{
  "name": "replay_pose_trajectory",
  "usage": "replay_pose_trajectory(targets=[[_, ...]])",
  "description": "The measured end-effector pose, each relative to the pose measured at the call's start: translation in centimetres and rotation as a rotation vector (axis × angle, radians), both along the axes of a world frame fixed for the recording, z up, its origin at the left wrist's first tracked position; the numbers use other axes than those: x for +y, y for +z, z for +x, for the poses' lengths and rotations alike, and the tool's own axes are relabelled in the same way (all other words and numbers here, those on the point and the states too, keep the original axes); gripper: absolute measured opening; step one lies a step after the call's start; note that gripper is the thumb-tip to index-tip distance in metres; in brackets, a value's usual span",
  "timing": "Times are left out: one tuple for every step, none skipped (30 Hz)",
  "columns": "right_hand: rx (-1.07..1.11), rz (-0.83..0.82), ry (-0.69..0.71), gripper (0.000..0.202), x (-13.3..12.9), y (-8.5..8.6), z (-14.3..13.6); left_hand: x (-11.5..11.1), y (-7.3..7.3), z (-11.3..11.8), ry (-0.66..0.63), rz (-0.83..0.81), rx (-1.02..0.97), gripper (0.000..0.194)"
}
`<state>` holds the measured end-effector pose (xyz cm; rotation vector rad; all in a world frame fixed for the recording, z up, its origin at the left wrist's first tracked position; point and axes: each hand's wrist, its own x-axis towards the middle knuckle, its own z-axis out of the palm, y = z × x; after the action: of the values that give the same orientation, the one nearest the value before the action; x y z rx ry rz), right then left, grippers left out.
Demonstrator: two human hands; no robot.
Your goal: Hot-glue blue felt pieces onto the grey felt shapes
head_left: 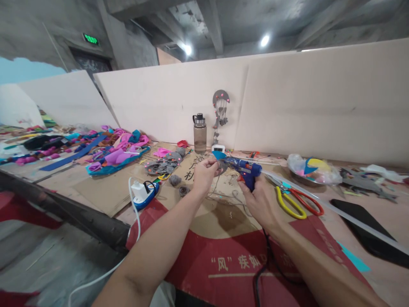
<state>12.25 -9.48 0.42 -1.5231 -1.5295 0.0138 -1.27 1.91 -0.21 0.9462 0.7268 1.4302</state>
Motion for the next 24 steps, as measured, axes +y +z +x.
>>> replay_pose_trajectory(targets=[[-0.002,0.005,0.001,0.035,0.05,-0.04,0.00,-0.03,0.02,0.02,-0.002,0.002,0.002,0.012],[-0.002,0.010,0.006,0.035,0.09,-0.09,0.00,-0.09,0.07,0.03,-0.005,0.001,0.003,0.011],[-0.002,0.013,0.012,0.036,0.14,-0.15,0.01,-0.17,0.14,0.04,-0.006,0.002,0.002,0.011],[-0.003,0.012,0.016,0.036,0.18,-0.21,0.02,-0.27,0.23,0.06,-0.008,0.002,0.000,0.010],[-0.005,0.007,0.020,0.037,0.22,-0.27,0.04,-0.36,0.31,0.07,-0.010,0.003,-0.001,0.010],[-0.008,0.000,0.021,0.037,0.25,-0.33,0.06,-0.45,0.38,0.08,-0.013,0.002,-0.002,0.009],[-0.008,-0.006,0.021,0.037,0.27,-0.38,0.08,-0.52,0.43,0.09,-0.017,0.000,-0.003,0.008],[-0.006,-0.007,0.020,0.038,0.29,-0.43,0.10,-0.56,0.45,0.10,-0.021,-0.001,-0.004,0.008],[-0.001,-0.006,0.018,0.038,0.29,-0.46,0.12,-0.56,0.45,0.10,-0.022,-0.003,-0.004,0.008],[0.003,-0.005,0.018,0.038,0.30,-0.48,0.14,-0.54,0.42,0.11,-0.022,-0.003,-0.004,0.008],[0.008,-0.006,0.016,0.039,0.29,-0.48,0.15,-0.49,0.37,0.11,-0.019,0.001,-0.001,0.008],[0.012,-0.009,0.015,0.039,0.28,-0.45,0.15,-0.44,0.32,0.11,-0.016,0.007,0.003,0.008],[0.014,-0.014,0.013,0.040,0.25,-0.39,0.14,-0.39,0.27,0.10,-0.014,0.014,0.008,0.008],[0.014,-0.020,0.011,0.041,0.22,-0.31,0.12,-0.34,0.24,0.09,-0.013,0.021,0.012,0.008],[0.012,-0.024,0.009,0.042,0.19,-0.22,0.10,-0.30,0.21,0.07,-0.013,0.027,0.013,0.008],[0.010,-0.029,0.004,0.042,0.16,-0.12,0.08,-0.28,0.20,0.04,-0.011,0.031,0.014,0.008],[0.006,-0.033,-0.001,0.043,0.13,-0.02,0.06,-0.26,0.18,0.02,-0.007,0.033,0.014,0.008],[0.001,-0.037,-0.006,0.042,0.10,0.06,0.06,-0.24,0.15,0.00,-0.003,0.035,0.014,0.008],[-0.003,-0.039,-0.013,0.042,0.09,0.11,0.07,-0.21,0.11,-0.02,-0.001,0.040,0.014,0.008],[-0.005,-0.040,-0.022,0.042,0.08,0.13,0.09,-0.17,0.04,-0.04,0.001,0.045,0.015,0.008],[-0.005,-0.041,-0.032,0.042,0.07,0.12,0.13,-0.13,-0.03,-0.05,0.003,0.052,0.015,0.009],[-0.004,-0.041,-0.044,0.043,0.06,0.10,0.16,-0.08,-0.12,-0.06,0.003,0.060,0.013,0.009],[-0.001,-0.044,-0.054,0.044,0.05,0.05,0.20,-0.04,-0.20,-0.06,0.005,0.066,0.011,0.010],[0.003,-0.051,-0.063,0.044,0.03,0.01,0.24,-0.01,-0.26,-0.06,0.007,0.070,0.009,0.010]])
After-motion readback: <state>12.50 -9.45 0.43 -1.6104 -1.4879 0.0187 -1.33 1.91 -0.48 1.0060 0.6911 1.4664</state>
